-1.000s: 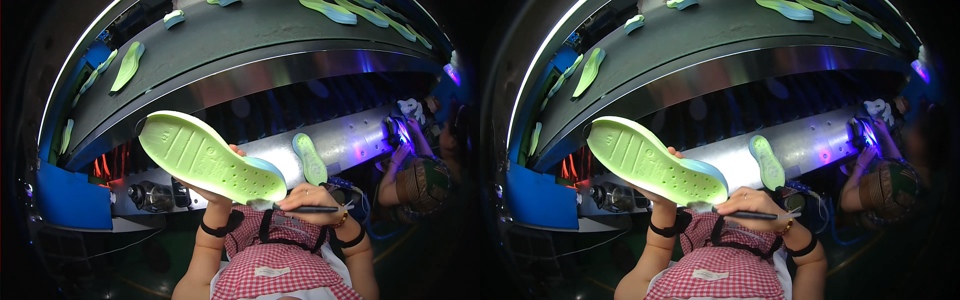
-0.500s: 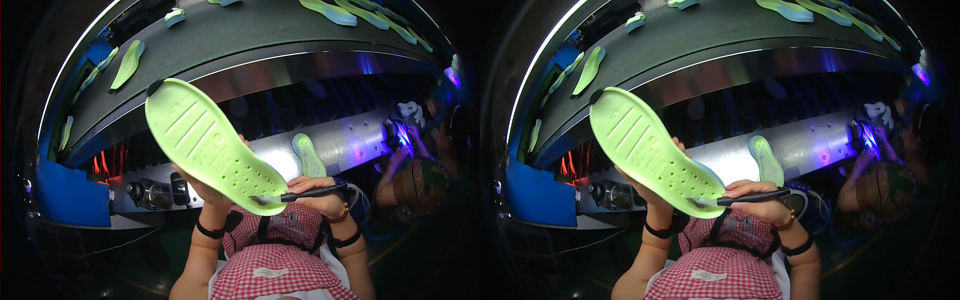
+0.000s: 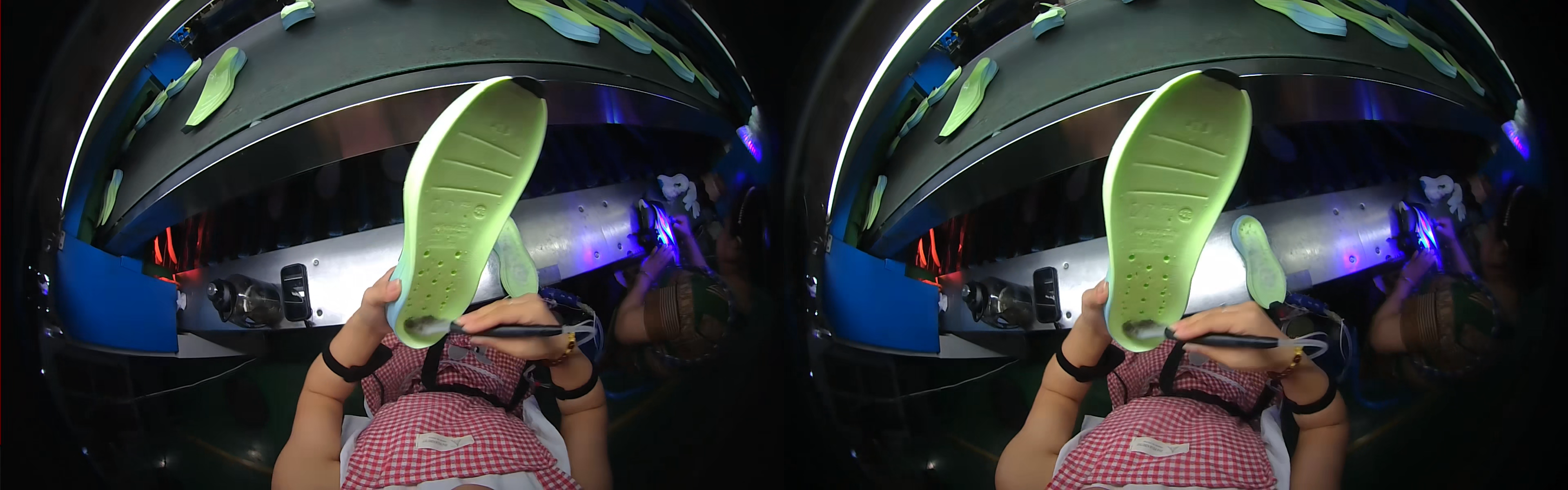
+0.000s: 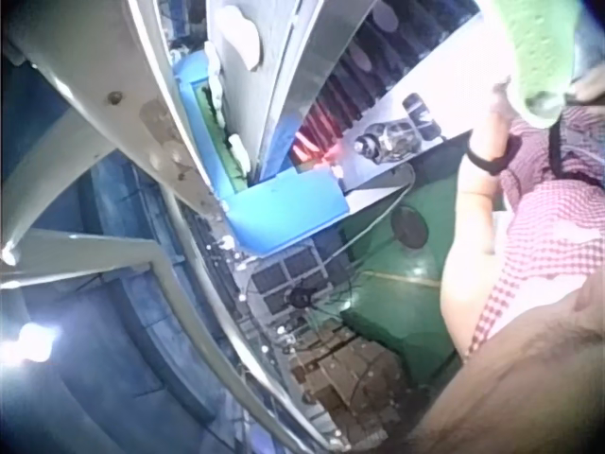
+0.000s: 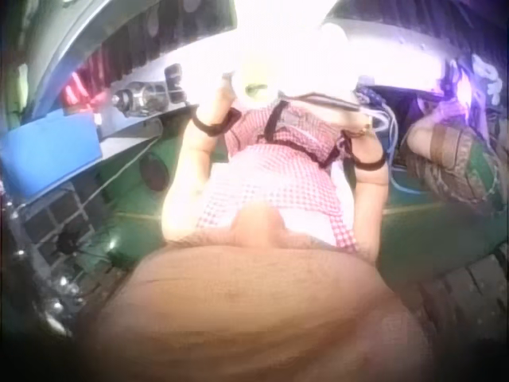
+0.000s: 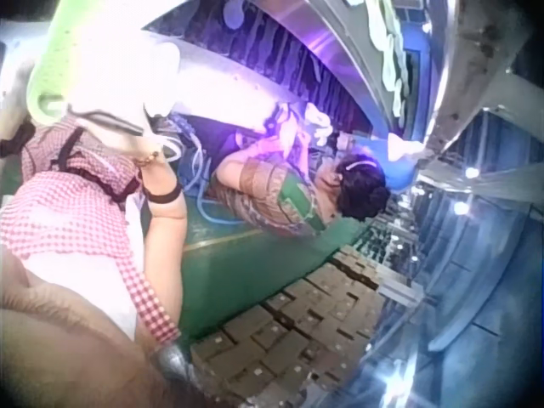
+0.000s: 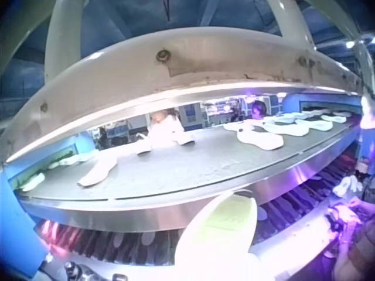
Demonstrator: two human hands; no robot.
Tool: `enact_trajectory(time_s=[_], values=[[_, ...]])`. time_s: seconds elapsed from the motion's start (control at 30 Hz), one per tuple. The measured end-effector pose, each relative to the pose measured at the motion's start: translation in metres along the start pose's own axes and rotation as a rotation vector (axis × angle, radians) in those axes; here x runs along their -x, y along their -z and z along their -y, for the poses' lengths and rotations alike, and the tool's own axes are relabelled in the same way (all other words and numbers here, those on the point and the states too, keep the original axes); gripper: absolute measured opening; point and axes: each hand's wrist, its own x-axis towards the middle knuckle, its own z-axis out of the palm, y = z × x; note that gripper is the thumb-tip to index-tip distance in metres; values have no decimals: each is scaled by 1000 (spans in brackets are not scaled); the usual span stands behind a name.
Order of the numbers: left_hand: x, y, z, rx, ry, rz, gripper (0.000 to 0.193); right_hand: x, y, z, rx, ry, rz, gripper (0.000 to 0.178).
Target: Applying a liquid substance (likely adhesive or primer) to the interior of shoe soles using a brush and placing them on a conveyor.
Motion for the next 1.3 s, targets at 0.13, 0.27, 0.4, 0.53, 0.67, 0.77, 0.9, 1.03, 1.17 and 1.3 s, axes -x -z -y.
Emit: enact_trajectory(time_s=[0.13, 0.27, 0.4, 0.53, 0.67, 0.77, 0.9, 1.03, 1.17, 1.3], values=[[7, 11, -11, 50, 180, -19, 70, 1, 6, 12, -41, 22, 248, 21], [8, 7, -14, 30, 318, -52, 65, -1, 13, 17, 9, 88, 86, 20], [10, -37, -34, -152, 437, -153, 66, -4, 22, 24, 64, 63, 236, 19], [18, -75, -50, -293, 469, -341, 70, -5, 32, 27, 113, 85, 293, 20], [20, -87, -54, -367, 479, -461, 74, 1, 35, 35, 221, 48, 284, 18], [24, -83, -52, -410, 432, -459, 74, 5, 34, 36, 288, 25, 340, 19], [30, -74, -51, -254, 442, -468, 77, 7, 31, 19, 331, 208, 57, 18], [40, -71, -54, -274, 409, -466, 77, 12, 31, 25, 276, 103, 212, 19], [54, -41, -42, -171, 369, -513, 72, 4, 29, 17, 304, 137, -24, 19], [61, -28, -40, -145, 290, -535, 69, 15, 28, 20, 228, 53, 134, 21]])
